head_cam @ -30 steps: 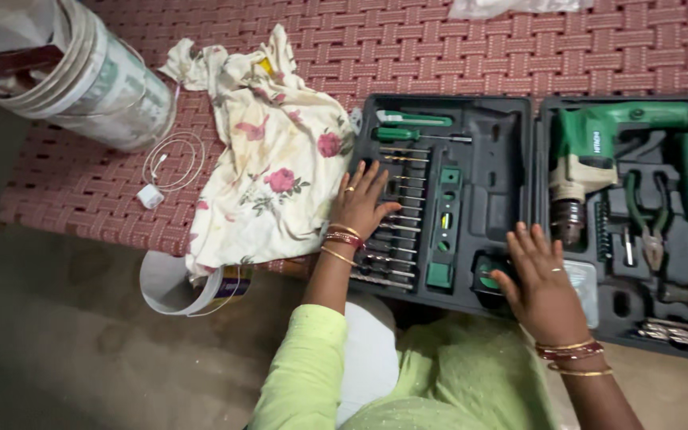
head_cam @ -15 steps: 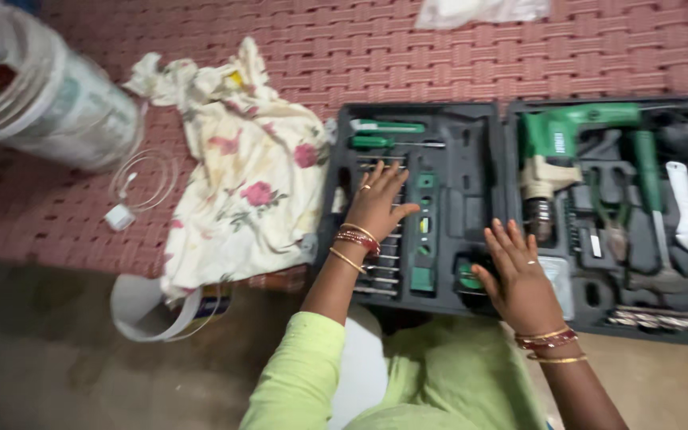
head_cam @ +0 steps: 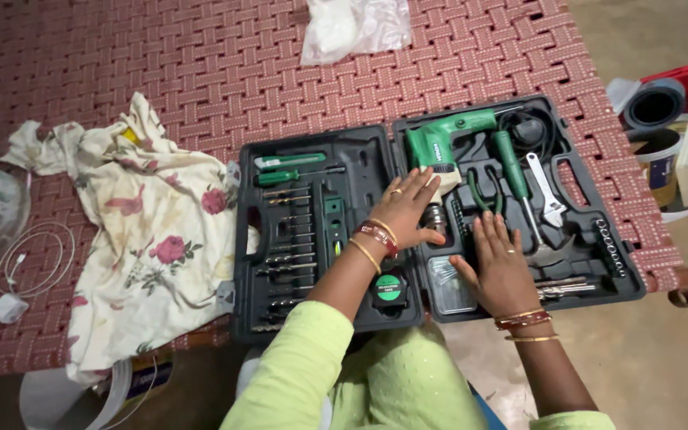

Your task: The person organizes tools and drill bits into their slots in an open tool case, then closes the case and latches it shut.

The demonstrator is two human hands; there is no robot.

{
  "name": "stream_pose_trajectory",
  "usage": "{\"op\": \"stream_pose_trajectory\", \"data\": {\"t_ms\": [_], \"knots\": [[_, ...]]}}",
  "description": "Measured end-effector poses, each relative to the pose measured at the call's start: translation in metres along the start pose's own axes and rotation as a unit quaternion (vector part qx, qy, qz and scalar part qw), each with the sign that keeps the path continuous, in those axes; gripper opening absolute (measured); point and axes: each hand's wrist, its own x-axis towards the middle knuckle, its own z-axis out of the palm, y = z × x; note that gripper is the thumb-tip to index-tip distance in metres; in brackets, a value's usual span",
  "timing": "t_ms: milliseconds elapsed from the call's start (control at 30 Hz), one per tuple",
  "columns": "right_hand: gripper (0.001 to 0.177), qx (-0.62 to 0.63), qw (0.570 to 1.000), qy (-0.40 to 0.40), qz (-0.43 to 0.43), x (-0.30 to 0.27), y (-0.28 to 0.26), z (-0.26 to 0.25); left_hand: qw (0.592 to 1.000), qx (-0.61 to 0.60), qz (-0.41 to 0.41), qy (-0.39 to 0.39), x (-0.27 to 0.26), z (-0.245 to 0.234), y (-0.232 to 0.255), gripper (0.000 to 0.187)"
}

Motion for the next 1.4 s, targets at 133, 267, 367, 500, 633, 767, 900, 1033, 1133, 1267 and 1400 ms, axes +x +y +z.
{"op": "stream_pose_trajectory", "data": {"t_ms": [133,267,367,500,633,767,900,1033,1133,1267,1400], "knots": [[0.085,-0.020,0.999,-0.023,0.010,-0.007,0.017,-0.002,0.998,0.022,-0.020,-0.052,0.031,0.002,-0.003,0.136],[0.078,-0.032,0.999,-0.019,-0.007,-0.008,0.013,-0.004,0.992,0.032,-0.042,-0.114,0.045,0.008,-0.004,0.144],[0.073,-0.043,0.999,-0.010,-0.010,-0.007,0.009,-0.007,0.990,0.054,-0.046,-0.126,0.042,0.009,-0.005,0.144],[0.071,-0.049,0.999,-0.006,-0.009,-0.006,0.006,-0.010,0.987,0.044,-0.052,-0.145,0.042,0.002,-0.006,0.145],[0.070,-0.046,0.999,-0.005,-0.005,-0.005,0.005,-0.012,0.990,0.030,-0.049,-0.128,0.041,0.002,-0.008,0.144],[0.069,-0.035,0.999,-0.001,-0.004,-0.004,0.004,-0.012,0.994,0.022,-0.041,-0.104,0.040,0.004,-0.004,0.142],[0.068,-0.027,1.000,0.002,-0.003,-0.003,0.005,-0.013,0.990,0.050,-0.052,-0.119,0.041,0.005,0.005,0.139],[0.068,-0.027,1.000,-0.003,0.002,-0.004,0.005,-0.011,0.993,0.060,-0.037,-0.099,0.037,0.002,0.009,0.135],[0.069,-0.028,1.000,0.002,0.001,-0.004,0.006,-0.011,0.990,0.062,-0.036,-0.120,0.044,-0.009,0.005,0.121],[0.069,-0.022,1.000,-0.001,0.005,-0.005,0.006,-0.011,0.989,0.036,-0.067,-0.125,0.071,-0.009,-0.011,0.096],[0.068,-0.020,1.000,-0.004,0.012,-0.004,0.005,-0.013,0.999,0.018,-0.026,-0.020,0.115,0.014,-0.025,0.105]]}}
